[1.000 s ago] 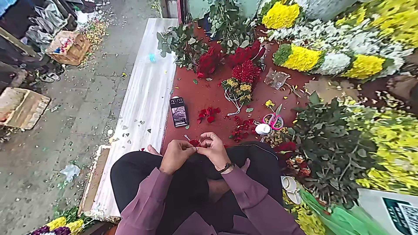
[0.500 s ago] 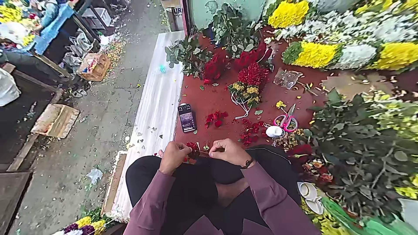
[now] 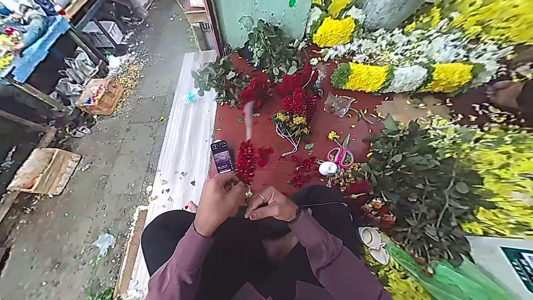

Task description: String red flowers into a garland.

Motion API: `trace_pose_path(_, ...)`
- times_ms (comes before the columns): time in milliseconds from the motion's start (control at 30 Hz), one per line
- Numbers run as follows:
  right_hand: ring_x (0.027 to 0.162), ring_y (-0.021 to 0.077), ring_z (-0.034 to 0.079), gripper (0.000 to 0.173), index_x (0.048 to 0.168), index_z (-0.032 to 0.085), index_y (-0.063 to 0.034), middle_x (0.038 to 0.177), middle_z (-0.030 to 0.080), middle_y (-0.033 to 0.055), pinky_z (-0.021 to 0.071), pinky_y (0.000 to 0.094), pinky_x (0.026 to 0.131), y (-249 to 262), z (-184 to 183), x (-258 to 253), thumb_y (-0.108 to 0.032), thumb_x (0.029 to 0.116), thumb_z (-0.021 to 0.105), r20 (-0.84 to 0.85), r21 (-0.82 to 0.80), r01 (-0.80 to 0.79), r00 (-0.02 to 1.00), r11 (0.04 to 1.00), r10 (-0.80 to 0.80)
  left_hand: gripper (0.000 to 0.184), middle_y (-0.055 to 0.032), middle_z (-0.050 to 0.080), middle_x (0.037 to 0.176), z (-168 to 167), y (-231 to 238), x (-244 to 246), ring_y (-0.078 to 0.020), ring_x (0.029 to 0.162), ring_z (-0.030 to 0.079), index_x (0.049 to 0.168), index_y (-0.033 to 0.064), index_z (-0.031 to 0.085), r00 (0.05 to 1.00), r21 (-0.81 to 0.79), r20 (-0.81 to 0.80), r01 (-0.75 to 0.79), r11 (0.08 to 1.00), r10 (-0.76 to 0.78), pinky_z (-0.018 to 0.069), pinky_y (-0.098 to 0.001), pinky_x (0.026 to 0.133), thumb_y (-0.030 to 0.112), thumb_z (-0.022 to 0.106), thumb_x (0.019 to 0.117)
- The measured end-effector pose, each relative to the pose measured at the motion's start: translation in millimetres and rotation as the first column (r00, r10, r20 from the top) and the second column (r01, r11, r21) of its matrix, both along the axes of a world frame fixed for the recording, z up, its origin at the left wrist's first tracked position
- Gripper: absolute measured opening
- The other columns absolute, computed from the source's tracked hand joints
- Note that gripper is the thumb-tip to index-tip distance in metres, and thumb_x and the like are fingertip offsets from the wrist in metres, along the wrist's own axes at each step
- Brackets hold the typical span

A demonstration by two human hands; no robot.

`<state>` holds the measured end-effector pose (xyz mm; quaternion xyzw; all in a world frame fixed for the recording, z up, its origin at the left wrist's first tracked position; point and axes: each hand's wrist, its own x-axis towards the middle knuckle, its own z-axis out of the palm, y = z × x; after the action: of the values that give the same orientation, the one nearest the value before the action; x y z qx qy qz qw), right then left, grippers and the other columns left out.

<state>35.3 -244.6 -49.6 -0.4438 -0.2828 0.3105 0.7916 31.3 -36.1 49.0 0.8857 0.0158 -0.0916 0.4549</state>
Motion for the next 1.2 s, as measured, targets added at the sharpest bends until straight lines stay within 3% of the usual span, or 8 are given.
trace_pose_path(200,0.072,0.004,0.064,0.014,0.095,0.077,-0.0026,0.085,0.074,0.0011,0.0539,0.0238,0.068,-40.9,-11.9,48.5,-0.015,0.0948,0.07,-0.062,-0.499,0.022,0.996,0.866,-0.061,0.018,0.0018,0.066,0.07,-24.8,34.6,-15.6,-0.0116,0.059,0.059,0.093,0.0146,0.077,0.884,0.06,-0.391,0.302,0.951,-0.256,0.0527,-0.04,0.06,0.031,0.069,0.092)
trace_pose_path(300,0.082,0.0178,0.071,0.021,0.108,0.077,-0.0104,0.096,0.076,0.006,0.0593,0.0414,0.076,-31.9,-60.9,92.1,-0.025,0.1024,0.063,0.045,-0.922,0.068,0.997,0.38,-0.068,0.017,0.0037,0.067,0.071,-30.6,35.5,-20.5,-0.0097,0.061,0.06,0.089,0.0165,0.077,0.827,0.012,-0.464,0.364,0.931,-0.317,0.0522,-0.0384,0.062,0.032,0.07,0.0897)
trace_pose_path(367,0.099,0.0331,0.071,0.018,0.105,0.077,-0.0128,0.103,0.075,0.0133,0.0558,0.0621,0.086,-16.2,-106.8,113.3,-0.022,0.0928,0.069,0.25,-0.965,0.257,0.962,0.056,-0.109,0.016,0.0043,0.068,0.07,-38.4,36.0,-20.8,-0.0092,0.061,0.061,0.085,0.017,0.076,0.84,-0.007,-0.465,0.312,0.95,-0.279,0.0533,-0.0374,0.062,0.032,0.071,0.0892)
trace_pose_path(533,0.099,0.0421,0.069,0.031,0.104,0.07,-0.0097,0.105,0.071,0.0182,0.0541,0.0687,0.077,14.8,-149.9,117.3,-0.024,0.0788,0.082,0.344,-0.928,0.332,0.938,-0.169,-0.049,0.017,0.0029,0.07,0.071,-56.1,46.2,-19.4,-0.0101,0.063,0.066,0.083,0.0159,0.075,0.855,0.007,-0.501,0.16,0.987,-0.135,0.0562,-0.0393,0.063,0.031,0.071,0.089)
trace_pose_path(600,0.093,0.0428,0.07,0.04,0.114,0.067,-0.0156,0.1,0.073,0.0181,0.0541,0.0686,0.073,15.8,-147.9,111.9,-0.019,0.0768,0.08,0.309,-0.946,0.295,0.946,-0.135,-0.093,0.017,0.0029,0.071,0.072,-56.4,49.8,-19.5,-0.0094,0.064,0.067,0.083,0.0157,0.075,0.851,0.03,-0.519,0.119,0.992,-0.087,0.0572,-0.0387,0.065,0.031,0.071,0.0891)
trace_pose_path(700,0.084,0.0308,0.071,0.049,0.131,0.068,-0.0189,0.107,0.072,0.015,0.06,0.0544,0.073,7.4,-123.2,103.3,-0.007,0.0843,0.073,0.148,-0.969,0.193,0.954,0.156,-0.26,0.018,0.0044,0.068,0.069,-57.1,49.0,-19.1,-0.0083,0.062,0.063,0.08,0.0164,0.074,0.864,0.033,-0.499,0.102,0.994,-0.072,0.0534,-0.0372,0.061,0.031,0.069,0.0887)
trace_pose_path(833,0.078,0.022,0.073,0.017,0.11,0.073,-0.0063,0.099,0.075,0.0123,0.0607,0.0372,0.067,4.2,-68.4,70.4,-0.008,0.0931,0.072,-0.139,-0.85,0.145,0.866,0.506,-0.481,0.021,0.0041,0.067,0.067,-55.4,45.5,-19.0,-0.009,0.06,0.062,0.079,0.0161,0.073,0.867,0.041,-0.492,0.116,0.992,-0.081,0.0523,-0.0384,0.06,0.033,0.069,0.0901)
trace_pose_path(1200,0.067,0.0185,0.067,0.015,0.104,0.075,0.0004,0.094,0.074,0.0133,0.0576,0.0328,0.059,-1.5,-40.6,26.3,-0.004,0.0904,0.073,-0.168,-0.65,0.297,0.841,0.699,-0.514,0.022,0.0011,0.069,0.072,-58.8,44.2,-19.6,-0.0134,0.065,0.064,0.084,0.0157,0.075,0.862,0.073,-0.501,0.127,0.989,-0.073,0.0533,-0.0437,0.064,0.036,0.069,0.0903)
